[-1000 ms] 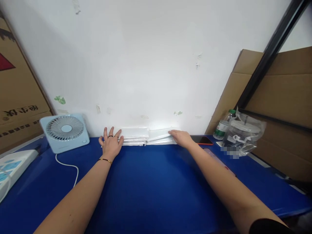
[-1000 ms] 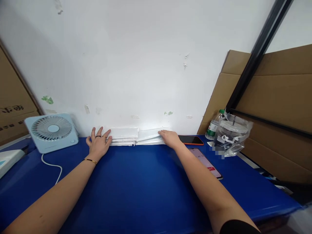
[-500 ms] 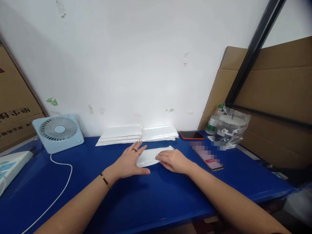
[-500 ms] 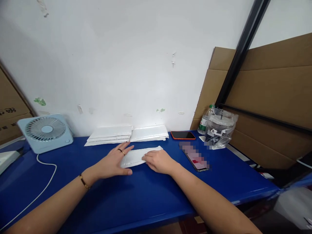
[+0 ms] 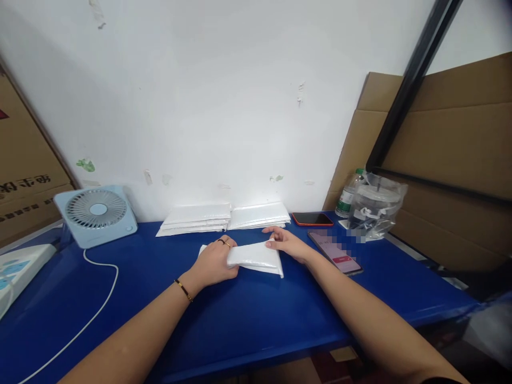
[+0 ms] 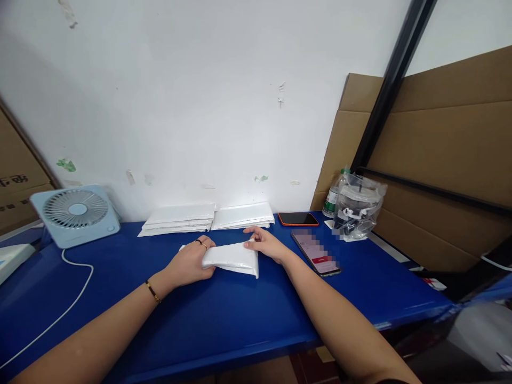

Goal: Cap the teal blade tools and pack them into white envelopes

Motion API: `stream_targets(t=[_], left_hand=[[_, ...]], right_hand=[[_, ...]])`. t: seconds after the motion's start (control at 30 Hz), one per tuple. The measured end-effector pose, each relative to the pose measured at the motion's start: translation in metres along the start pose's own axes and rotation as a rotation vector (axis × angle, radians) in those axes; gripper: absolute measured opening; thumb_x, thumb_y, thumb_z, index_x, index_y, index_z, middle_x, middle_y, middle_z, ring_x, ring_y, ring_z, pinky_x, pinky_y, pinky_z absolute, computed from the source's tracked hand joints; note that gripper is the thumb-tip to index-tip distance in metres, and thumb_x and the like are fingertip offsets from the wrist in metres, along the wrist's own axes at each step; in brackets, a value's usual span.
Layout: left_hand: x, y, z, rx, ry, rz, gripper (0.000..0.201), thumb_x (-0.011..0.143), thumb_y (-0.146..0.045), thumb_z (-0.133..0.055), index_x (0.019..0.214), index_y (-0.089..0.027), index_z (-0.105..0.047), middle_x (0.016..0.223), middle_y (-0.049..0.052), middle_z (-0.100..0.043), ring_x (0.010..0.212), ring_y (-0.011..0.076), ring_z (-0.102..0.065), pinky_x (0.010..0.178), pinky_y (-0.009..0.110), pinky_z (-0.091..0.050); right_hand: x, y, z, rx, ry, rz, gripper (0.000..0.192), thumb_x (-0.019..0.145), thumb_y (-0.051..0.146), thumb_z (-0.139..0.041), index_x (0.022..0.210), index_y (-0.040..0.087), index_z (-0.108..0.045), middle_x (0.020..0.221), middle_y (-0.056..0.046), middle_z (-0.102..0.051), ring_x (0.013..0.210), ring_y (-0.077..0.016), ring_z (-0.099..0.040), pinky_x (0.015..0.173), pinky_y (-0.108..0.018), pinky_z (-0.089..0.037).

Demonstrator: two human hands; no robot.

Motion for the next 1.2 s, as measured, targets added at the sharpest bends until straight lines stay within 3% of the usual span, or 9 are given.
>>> stream_targets(t=[0.13, 0.3, 0.53, 0.63, 0.73, 0.8, 0.97, 1.07, 1.2], left_hand=[[-0.005, 0.004, 0.003, -0.028, 0.078, 0.023, 0.054, 0.06, -0.035, -0.06, 0.112, -0.024, -0.052, 0.103, 0.007, -0.062, 0.091, 0.0265, -0.059, 0.079, 0.034, -0.041], [-0.002, -0.006, 0.023, 0.006, 0.226, -0.017, 0.05, 0.052, -0.02, -0.06, 0.101, -0.028, -0.058, 0.084, 0.001, -0.067, 0.079, 0.0255, -0.062, 0.076, 0.034, -0.041], [0.02, -0.036, 0.072, 0.341, 0.361, -0.03, 0.038, 0.04, -0.012, -0.068, 0.075, -0.026, -0.061, 0.062, 0.0, -0.06, 0.067, 0.0267, -0.06, 0.083, 0.042, -0.036], [0.032, -0.03, 0.078, 0.301, 0.343, 0.036, 0.026, 0.042, -0.013, -0.069, 0.062, -0.025, -0.058, 0.054, -0.002, -0.054, 0.071, 0.0269, -0.06, 0.089, 0.042, -0.033], [0.037, -0.016, 0.079, 0.336, 0.338, 0.104, 0.02, 0.046, -0.015, -0.069, 0.061, -0.025, -0.059, 0.053, -0.001, -0.054, 0.076, 0.0274, -0.059, 0.091, 0.042, -0.031], [0.036, -0.014, 0.083, 0.39, 0.376, 0.093, 0.023, 0.046, -0.016, -0.07, 0.066, -0.025, -0.062, 0.057, 0.0, -0.056, 0.076, 0.0271, -0.059, 0.091, 0.043, -0.031], [0.026, -0.022, 0.105, 0.51, 0.487, 0.119, 0.034, 0.045, -0.014, -0.068, 0.077, -0.025, -0.065, 0.066, 0.001, -0.06, 0.075, 0.0259, -0.058, 0.089, 0.043, -0.031], [0.021, -0.03, 0.119, 0.567, 0.484, 0.119, 0.041, 0.045, -0.014, -0.068, 0.084, -0.026, -0.065, 0.072, 0.002, -0.063, 0.075, 0.0235, -0.058, 0.088, 0.04, -0.032], [0.012, -0.032, 0.133, 0.667, 0.486, 0.089, 0.055, 0.043, -0.009, -0.067, 0.095, -0.026, -0.064, 0.082, 0.002, -0.065, 0.077, 0.0207, -0.055, 0.085, 0.036, -0.033]], right_hand=[[-0.002, 0.0, 0.005, 0.066, -0.032, 0.005, 0.056, 0.063, 0.034, -0.073, 0.114, 0.022, -0.052, 0.077, 0.003, -0.049, 0.068, -0.0113, -0.052, 0.065, -0.025, -0.043], [0.0, -0.001, 0.017, -0.2, -0.148, 0.025, 0.045, 0.062, 0.034, -0.072, 0.104, 0.021, -0.061, 0.084, 0.001, -0.053, 0.074, -0.0129, -0.053, 0.069, -0.027, -0.044], [0.001, -0.011, 0.021, -0.163, -0.134, -0.085, 0.045, 0.078, 0.052, -0.053, 0.106, 0.018, -0.06, 0.05, 0.005, -0.049, 0.039, -0.0078, -0.04, 0.038, -0.018, -0.033], [-0.002, -0.002, 0.026, -0.171, -0.164, -0.033, 0.043, 0.077, 0.053, -0.054, 0.101, 0.018, -0.063, 0.07, 0.0, -0.059, 0.053, -0.0097, -0.05, 0.047, -0.02, -0.04], [-0.007, 0.011, 0.025, -0.208, -0.094, 0.037, 0.043, 0.078, 0.053, -0.053, 0.105, 0.02, -0.062, 0.097, -0.004, -0.062, 0.084, -0.0159, -0.057, 0.073, -0.029, -0.046], [-0.011, 0.018, 0.018, -0.258, 0.032, 0.057, 0.049, 0.076, 0.051, -0.057, 0.115, 0.022, -0.058, 0.113, -0.006, -0.058, 0.102, -0.0197, -0.054, 0.089, -0.035, -0.042], [-0.025, 0.023, -0.018, -0.564, 0.37, 0.145, 0.097, 0.05, 0.052, -0.078, 0.135, 0.028, -0.038, 0.14, -0.008, -0.035, 0.129, -0.03, -0.03, 0.105, -0.044, -0.026], [-0.024, 0.025, -0.038, -0.695, 0.326, 0.19, 0.098, 0.053, 0.06, -0.072, 0.137, 0.028, -0.034, 0.143, -0.009, -0.03, 0.131, -0.032, -0.024, 0.106, -0.046, -0.023], [-0.021, 0.028, -0.058, -0.832, 0.213, 0.25, 0.076, 0.068, 0.066, -0.057, 0.133, 0.031, -0.041, 0.139, -0.009, -0.036, 0.129, -0.0323, -0.028, 0.105, -0.049, -0.022]])
Point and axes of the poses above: each hand's wrist, its own x-axis towards the middle knuckle, its own z-axis out of the back of the hand, y = z × x, the point moved 8 cm from there along x, towards the middle knuckle
